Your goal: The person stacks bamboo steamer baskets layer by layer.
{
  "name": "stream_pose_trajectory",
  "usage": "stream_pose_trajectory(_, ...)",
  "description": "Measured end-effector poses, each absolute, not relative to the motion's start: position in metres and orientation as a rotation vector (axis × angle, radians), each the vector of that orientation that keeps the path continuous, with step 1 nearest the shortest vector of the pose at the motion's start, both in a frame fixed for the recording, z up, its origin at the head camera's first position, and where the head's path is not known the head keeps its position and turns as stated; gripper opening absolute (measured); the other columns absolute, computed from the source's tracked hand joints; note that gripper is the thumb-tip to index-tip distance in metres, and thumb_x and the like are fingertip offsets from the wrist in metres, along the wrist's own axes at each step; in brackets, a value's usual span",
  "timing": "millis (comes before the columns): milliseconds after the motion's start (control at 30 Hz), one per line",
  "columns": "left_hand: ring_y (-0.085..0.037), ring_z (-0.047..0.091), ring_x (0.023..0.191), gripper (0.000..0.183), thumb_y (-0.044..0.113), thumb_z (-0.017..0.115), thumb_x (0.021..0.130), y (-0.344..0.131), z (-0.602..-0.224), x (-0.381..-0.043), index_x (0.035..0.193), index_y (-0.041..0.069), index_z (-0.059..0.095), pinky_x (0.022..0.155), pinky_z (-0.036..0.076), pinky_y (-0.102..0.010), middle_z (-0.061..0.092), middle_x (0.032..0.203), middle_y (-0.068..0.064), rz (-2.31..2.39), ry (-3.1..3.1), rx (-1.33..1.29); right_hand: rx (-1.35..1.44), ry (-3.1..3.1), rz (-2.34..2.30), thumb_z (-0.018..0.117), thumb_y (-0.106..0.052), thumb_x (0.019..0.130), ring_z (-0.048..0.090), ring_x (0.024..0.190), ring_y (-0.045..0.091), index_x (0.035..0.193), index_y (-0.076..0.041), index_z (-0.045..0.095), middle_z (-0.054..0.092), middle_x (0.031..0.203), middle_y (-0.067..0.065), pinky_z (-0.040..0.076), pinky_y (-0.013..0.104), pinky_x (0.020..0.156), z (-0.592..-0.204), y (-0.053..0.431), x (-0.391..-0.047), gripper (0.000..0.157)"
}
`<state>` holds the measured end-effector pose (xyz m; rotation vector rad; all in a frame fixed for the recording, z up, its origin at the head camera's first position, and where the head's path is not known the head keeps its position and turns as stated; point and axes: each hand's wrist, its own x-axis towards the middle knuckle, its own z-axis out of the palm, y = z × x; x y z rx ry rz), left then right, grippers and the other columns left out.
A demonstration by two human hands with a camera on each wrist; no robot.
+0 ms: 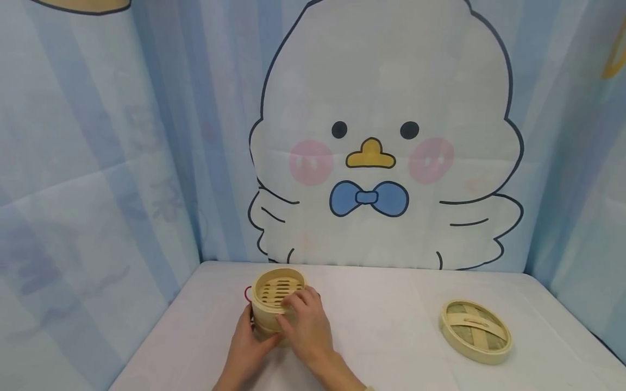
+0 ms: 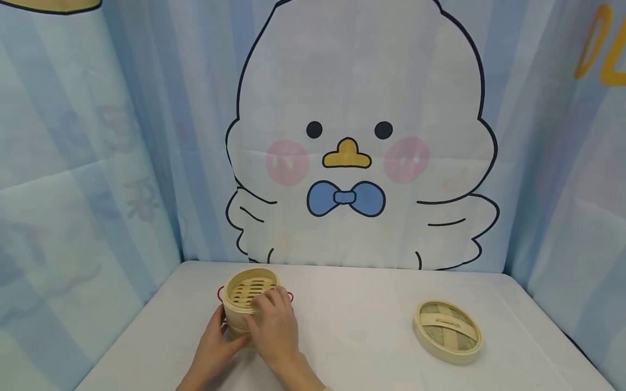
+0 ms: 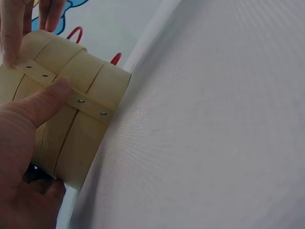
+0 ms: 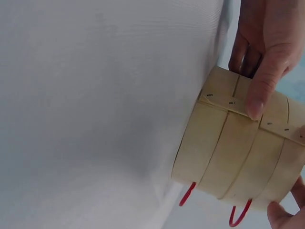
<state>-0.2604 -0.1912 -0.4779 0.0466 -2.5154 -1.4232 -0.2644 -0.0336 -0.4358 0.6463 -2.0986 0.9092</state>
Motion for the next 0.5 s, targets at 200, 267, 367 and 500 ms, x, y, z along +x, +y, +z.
stream_pose_trajectory(200, -0.047, 0.043, 0.133, 0.107, 0.027, 0.091, 0.076, -0.1896, -0.4752, -0.2602, 0.15, -0.014, 0.025, 0.11, 0.038, -0.058, 0.035, 0.149, -0.037, -1.435, -2.502, 0.025, 0.655, -2.164, 0.956, 0.086, -0.01, 0.078, 0.056, 0.119, 0.034, 0.094, -0.012, 0.07, 0.063, 0.103, 0.001, 0.047, 0.047, 0.104, -0.4332, -0.0305, -0.262, 0.023)
stream_pose_trajectory(267, -0.047, 0.044, 0.132, 0.106, 0.026, 0.091, 0.076, -0.1892, -0.4745, -0.2593, 0.149, -0.014, 0.025, 0.109, 0.039, -0.058, 0.036, 0.148, -0.037, -1.433, -2.495, 0.019, 0.65, -2.159, 0.948, 0.086, -0.011, 0.077, 0.056, 0.118, 0.034, 0.094, -0.012, 0.07, 0.063, 0.103, 0.001, 0.047, 0.047, 0.104, -0.4334, -0.0311, -0.2613, 0.024)
stream_pose_trajectory(367, -0.047, 0.045, 0.131, 0.105, 0.025, 0.09, 0.076, -0.1888, -0.4742, -0.2584, 0.149, -0.014, 0.026, 0.109, 0.039, -0.058, 0.037, 0.147, -0.037, -1.427, -2.495, 0.028, 0.646, -2.143, 0.934, 0.087, -0.011, 0.076, 0.057, 0.118, 0.034, 0.094, -0.012, 0.07, 0.063, 0.102, 0.001, 0.048, 0.047, 0.104, -0.4342, -0.0327, -0.2605, 0.024)
stream_pose_trajectory(500, -0.047, 0.045, 0.131, 0.105, 0.025, 0.091, 0.076, -0.1886, -0.4752, -0.2579, 0.149, -0.014, 0.026, 0.108, 0.04, -0.058, 0.037, 0.147, -0.037, -1.425, -2.501, 0.045, 0.641, -2.147, 0.925, 0.088, -0.012, 0.076, 0.056, 0.119, 0.034, 0.094, -0.013, 0.071, 0.063, 0.103, 0.001, 0.048, 0.046, 0.104, -0.4358, -0.0337, -0.2599, 0.025)
